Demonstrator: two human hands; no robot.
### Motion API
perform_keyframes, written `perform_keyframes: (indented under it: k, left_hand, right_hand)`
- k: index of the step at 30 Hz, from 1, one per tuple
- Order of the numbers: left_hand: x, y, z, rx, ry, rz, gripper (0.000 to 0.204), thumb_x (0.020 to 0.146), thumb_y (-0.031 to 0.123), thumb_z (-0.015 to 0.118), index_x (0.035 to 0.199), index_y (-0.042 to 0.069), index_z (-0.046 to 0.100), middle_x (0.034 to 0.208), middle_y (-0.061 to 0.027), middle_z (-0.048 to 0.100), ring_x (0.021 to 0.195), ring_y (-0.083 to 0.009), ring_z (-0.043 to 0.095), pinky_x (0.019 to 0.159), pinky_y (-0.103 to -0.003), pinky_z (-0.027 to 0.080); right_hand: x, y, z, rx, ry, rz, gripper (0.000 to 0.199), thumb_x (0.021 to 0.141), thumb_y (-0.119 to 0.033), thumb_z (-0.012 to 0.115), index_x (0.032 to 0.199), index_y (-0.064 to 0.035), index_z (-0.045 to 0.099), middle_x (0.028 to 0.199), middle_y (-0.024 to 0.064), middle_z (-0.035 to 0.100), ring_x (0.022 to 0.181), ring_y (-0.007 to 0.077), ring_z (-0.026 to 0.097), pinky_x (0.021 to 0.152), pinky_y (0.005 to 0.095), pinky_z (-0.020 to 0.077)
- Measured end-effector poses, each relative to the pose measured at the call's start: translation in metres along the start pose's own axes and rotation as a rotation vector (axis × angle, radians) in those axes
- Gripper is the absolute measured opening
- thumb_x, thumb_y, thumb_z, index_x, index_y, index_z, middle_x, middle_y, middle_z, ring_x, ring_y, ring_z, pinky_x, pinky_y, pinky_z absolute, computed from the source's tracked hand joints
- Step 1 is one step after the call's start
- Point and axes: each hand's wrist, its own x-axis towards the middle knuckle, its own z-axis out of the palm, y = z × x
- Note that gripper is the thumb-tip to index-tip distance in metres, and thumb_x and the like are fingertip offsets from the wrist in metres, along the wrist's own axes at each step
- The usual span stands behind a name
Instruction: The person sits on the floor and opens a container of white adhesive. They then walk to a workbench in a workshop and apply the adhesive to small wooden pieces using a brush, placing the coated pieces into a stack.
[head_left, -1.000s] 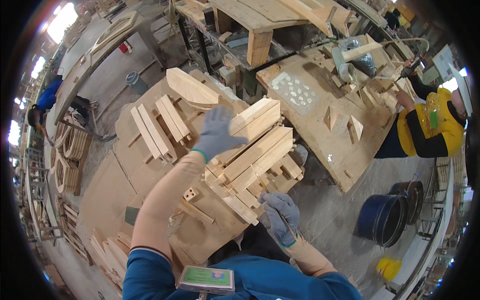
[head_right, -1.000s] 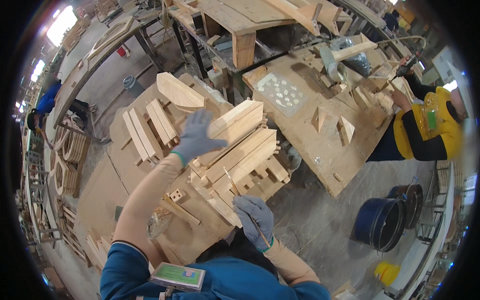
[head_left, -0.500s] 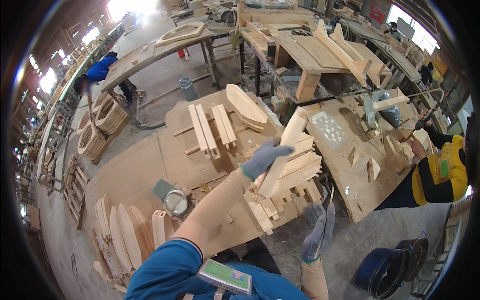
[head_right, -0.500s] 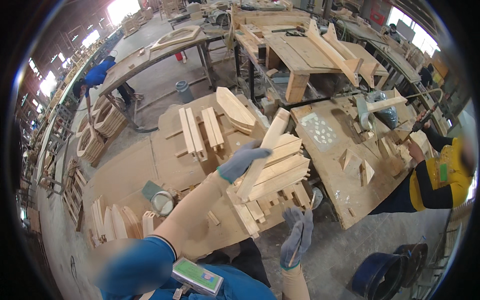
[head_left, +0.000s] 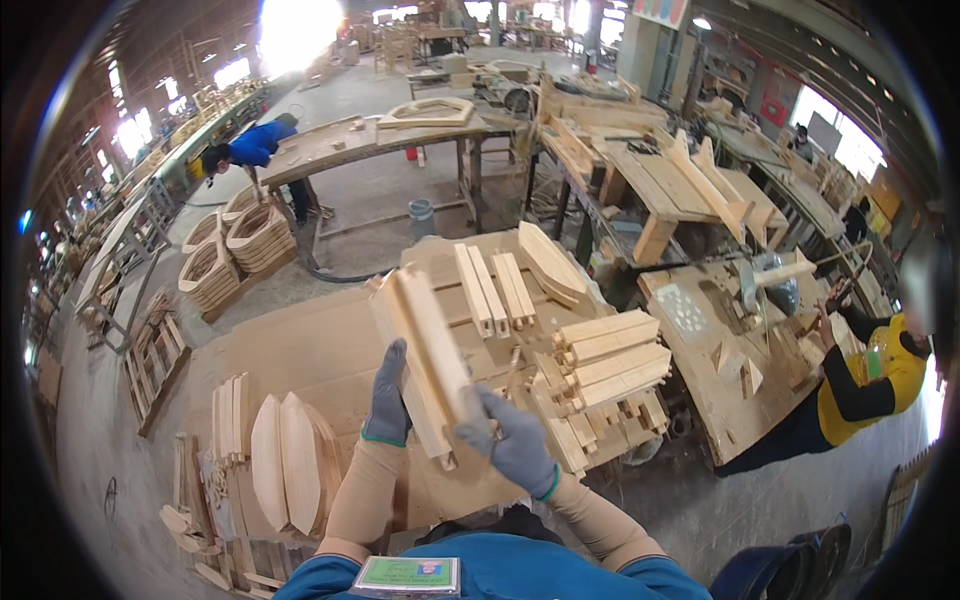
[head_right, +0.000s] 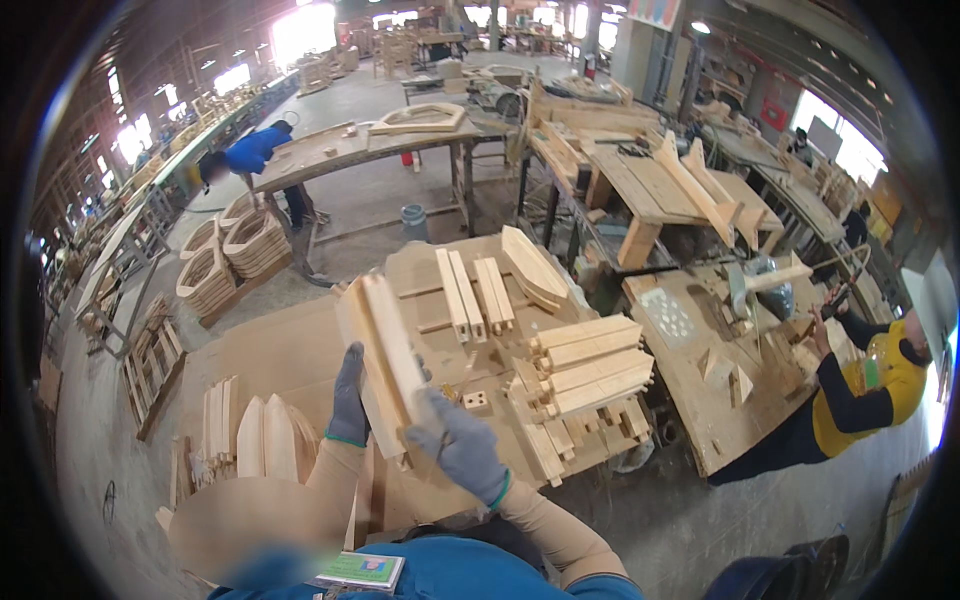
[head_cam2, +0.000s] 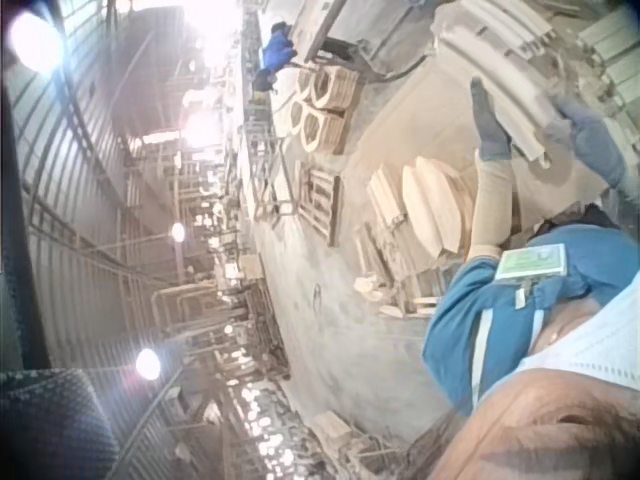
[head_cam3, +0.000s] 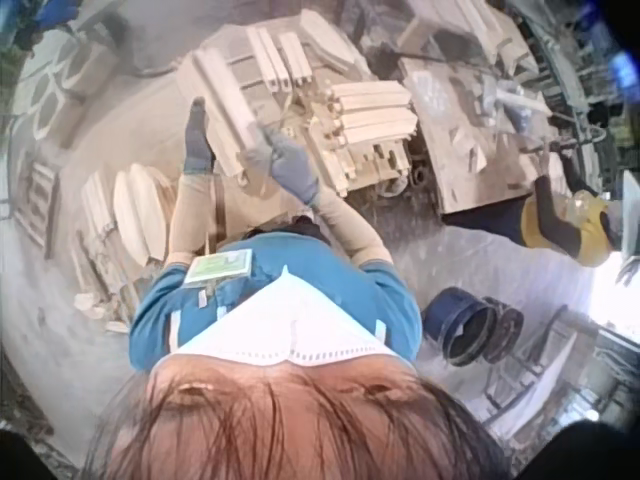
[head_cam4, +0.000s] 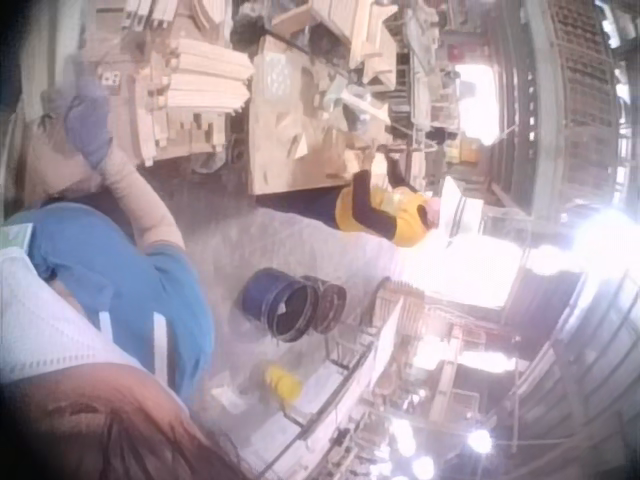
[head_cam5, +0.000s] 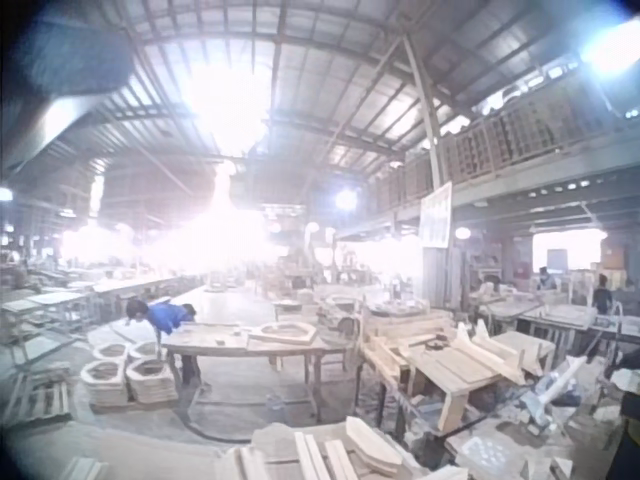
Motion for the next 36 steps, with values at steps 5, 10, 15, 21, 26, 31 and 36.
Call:
perform_keyframes:
  k: [5,10,15,21,26,31,36]
  left_hand:
    - [-0.056,0.039,-0.024,-0.009,-0.074,-0.019,0.062,0.087,0.038,0.054,0.130,-0.005,0.044,0.109,-0.0215,0.059,0.099,-0.0322,0.062,0.088,-0.042,0.053]
    - [-0.108,0.059,-0.071,0.218,0.091,0.107,0.039,0.083,0.014,0.057,0.117,-0.005,0.055,0.098,-0.0131,0.065,0.091,-0.0214,0.065,0.080,-0.033,0.054]
    - [-0.136,0.061,-0.019,0.431,-0.050,-0.083,0.051,0.073,0.008,0.065,0.121,-0.003,0.052,0.103,-0.0114,0.063,0.093,-0.0186,0.063,0.081,-0.030,0.052]
    - [-0.149,0.055,-0.001,0.464,-0.069,-0.135,0.058,0.073,0.006,0.073,0.125,-0.002,0.049,0.107,-0.0093,0.063,0.097,-0.0168,0.062,0.086,-0.030,0.049]
    - [-0.147,0.047,0.004,0.548,-0.108,-0.151,0.065,0.070,0.007,0.073,0.129,-0.002,0.046,0.112,-0.0153,0.061,0.102,-0.0230,0.062,0.088,-0.036,0.051]
    - [-0.143,0.037,0.014,0.544,-0.096,-0.159,0.063,0.071,0.006,0.073,0.128,-0.002,0.047,0.110,-0.0147,0.062,0.100,-0.0231,0.063,0.087,-0.036,0.051]
    - [-0.141,0.027,0.020,0.516,-0.128,-0.158,0.062,0.072,0.002,0.073,0.128,-0.002,0.047,0.111,-0.0121,0.061,0.100,-0.0211,0.061,0.088,-0.034,0.050]
  right_hand:
    - [0.005,-0.025,0.042,-0.149,-0.254,-0.175,0.053,0.081,-0.027,0.073,0.124,-0.0019,0.056,0.096,0.0172,0.067,0.085,0.0256,0.068,0.072,0.0312,0.0523]
    - [0.048,-0.040,0.072,0.502,-0.233,0.036,0.060,0.084,-0.018,0.071,0.133,0.0032,0.043,0.118,0.0169,0.061,0.104,0.0218,0.062,0.088,0.0322,0.0498]
    - [0.071,-0.066,0.075,0.791,-0.344,0.322,0.062,0.082,-0.016,0.071,0.130,0.0055,0.038,0.120,0.0178,0.056,0.101,0.0223,0.061,0.086,0.0328,0.0528]
    - [0.051,-0.075,0.065,1.052,-0.316,0.392,0.053,0.081,-0.016,0.066,0.124,0.0053,0.044,0.111,0.0129,0.059,0.099,0.0173,0.060,0.083,0.0303,0.0514]
    - [0.043,-0.069,0.046,0.980,-0.302,0.310,0.054,0.081,-0.021,0.066,0.123,0.0052,0.045,0.110,0.0126,0.059,0.098,0.0172,0.058,0.083,0.0307,0.0496]
    - [0.039,-0.061,0.035,0.965,-0.321,0.313,0.056,0.082,-0.023,0.066,0.125,0.0046,0.044,0.111,0.0129,0.059,0.099,0.0174,0.058,0.085,0.0311,0.0490]
    - [0.033,-0.057,0.028,1.015,-0.290,0.291,0.056,0.082,-0.023,0.066,0.126,0.0036,0.045,0.113,0.0114,0.058,0.101,0.0164,0.057,0.087,0.0310,0.0477]
